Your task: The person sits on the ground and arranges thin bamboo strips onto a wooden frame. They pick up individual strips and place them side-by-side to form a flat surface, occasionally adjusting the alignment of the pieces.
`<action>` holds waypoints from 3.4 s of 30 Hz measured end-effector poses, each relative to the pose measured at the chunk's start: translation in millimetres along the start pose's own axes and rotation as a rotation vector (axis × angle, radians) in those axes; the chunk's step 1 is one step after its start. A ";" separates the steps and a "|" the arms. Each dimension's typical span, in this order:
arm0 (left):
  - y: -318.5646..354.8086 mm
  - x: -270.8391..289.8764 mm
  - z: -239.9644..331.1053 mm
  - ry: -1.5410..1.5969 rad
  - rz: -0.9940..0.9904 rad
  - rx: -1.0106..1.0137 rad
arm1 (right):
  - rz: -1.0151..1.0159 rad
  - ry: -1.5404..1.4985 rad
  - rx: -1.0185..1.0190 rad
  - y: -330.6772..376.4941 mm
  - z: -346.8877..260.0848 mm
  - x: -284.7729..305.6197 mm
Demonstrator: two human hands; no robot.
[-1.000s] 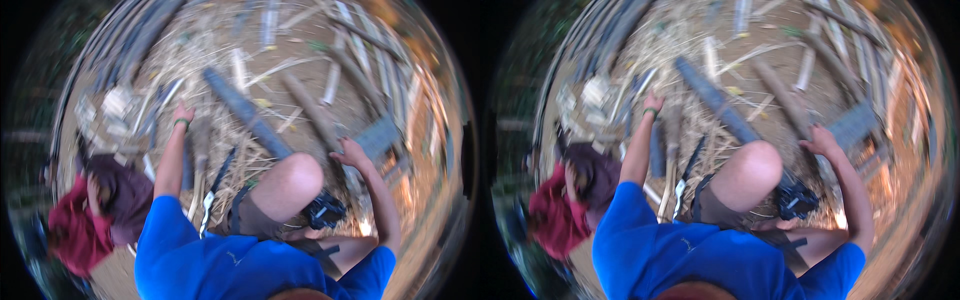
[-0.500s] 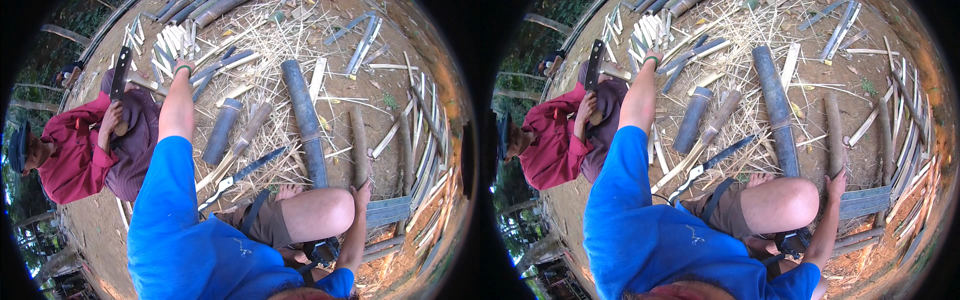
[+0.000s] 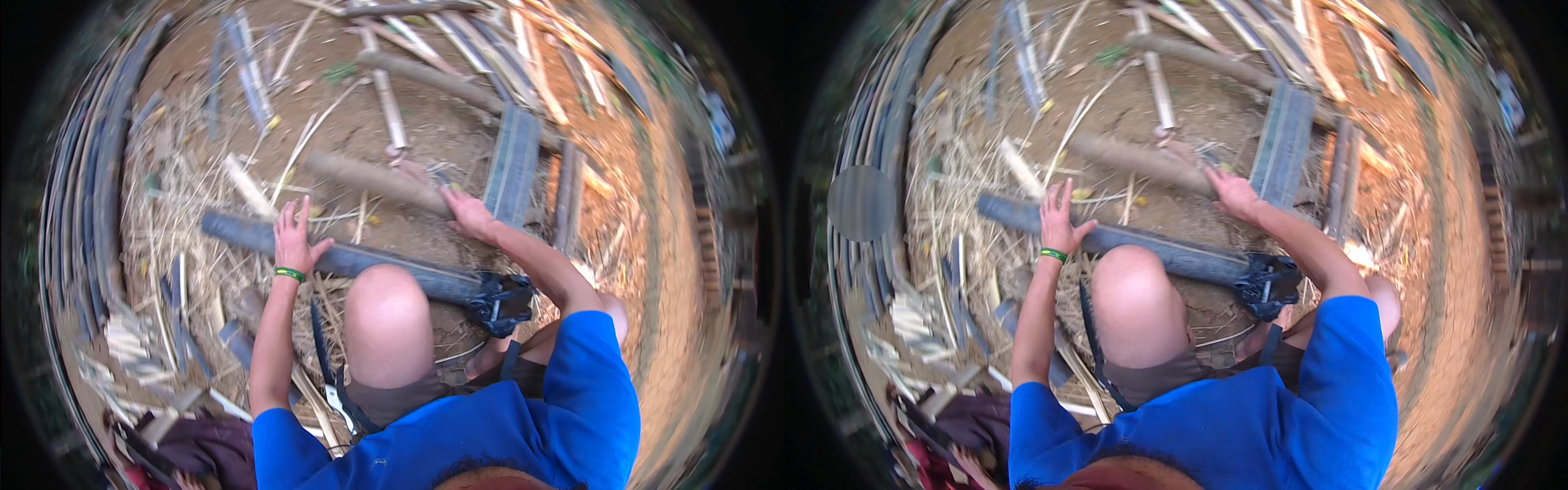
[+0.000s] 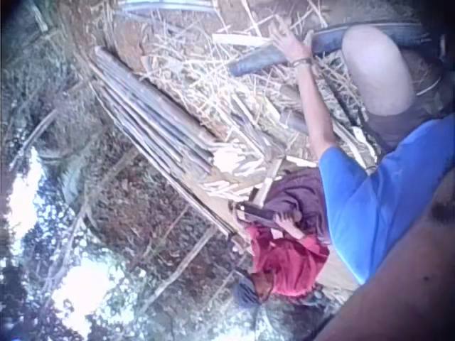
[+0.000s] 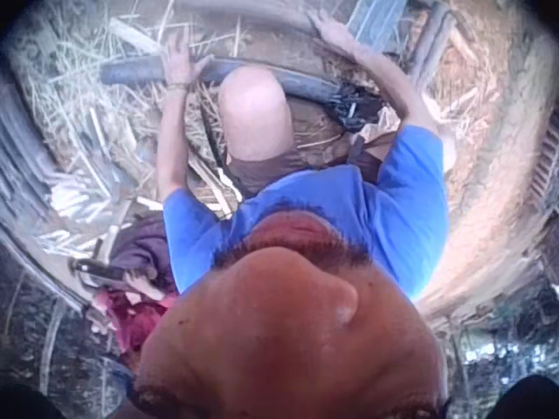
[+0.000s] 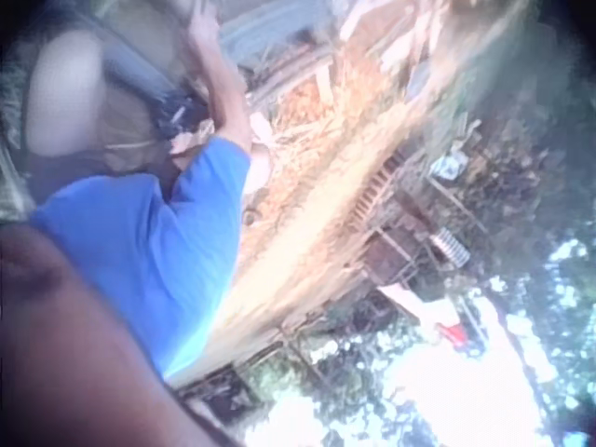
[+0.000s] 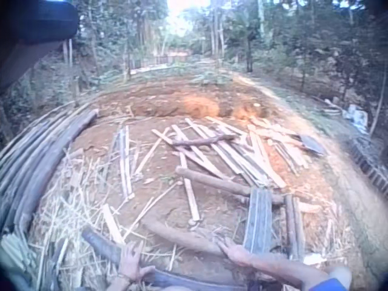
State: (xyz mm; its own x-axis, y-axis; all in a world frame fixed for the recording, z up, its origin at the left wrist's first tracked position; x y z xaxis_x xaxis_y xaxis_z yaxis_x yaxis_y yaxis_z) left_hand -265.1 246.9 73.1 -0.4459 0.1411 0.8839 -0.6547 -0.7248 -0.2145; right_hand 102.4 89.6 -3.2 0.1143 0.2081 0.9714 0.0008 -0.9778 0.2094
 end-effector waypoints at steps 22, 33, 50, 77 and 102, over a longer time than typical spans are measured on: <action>65.3 10.6 -65.7 0.054 0.275 0.616 | 0.145 0.056 -0.094 56.0 -28.1 9.7; 310.4 177.6 -292.0 0.316 0.574 1.660 | 0.059 -0.356 0.291 11.0 -120.6 -39.4; 353.6 204.1 -370.0 0.042 0.278 1.700 | 0.151 0.055 0.362 23.8 -148.0 -72.1; 348.6 232.9 -327.1 -0.077 0.364 1.786 | 0.170 0.145 0.317 18.6 -128.6 -99.9; 344.7 65.5 -241.2 -0.066 0.804 1.535 | 0.180 0.166 0.327 11.9 -115.1 -144.2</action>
State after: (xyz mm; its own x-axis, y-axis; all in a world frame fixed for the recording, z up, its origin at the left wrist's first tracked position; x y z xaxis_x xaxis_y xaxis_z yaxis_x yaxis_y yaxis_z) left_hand -667.2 169.0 -43.2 -0.2937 -0.5449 0.7854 0.8473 -0.5288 -0.0500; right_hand -28.4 50.6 -127.9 -0.0203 0.0080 0.9998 0.3140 -0.9493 0.0139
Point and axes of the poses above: each hand's wrist, its own y-axis away from the middle knuckle, its own x-axis out of the back of the hand, z = x × y, the point moved 4 cm from there along -y, towards the middle knuckle, and after that the axes turned 10 degrees about y, right-handed, at the moved point
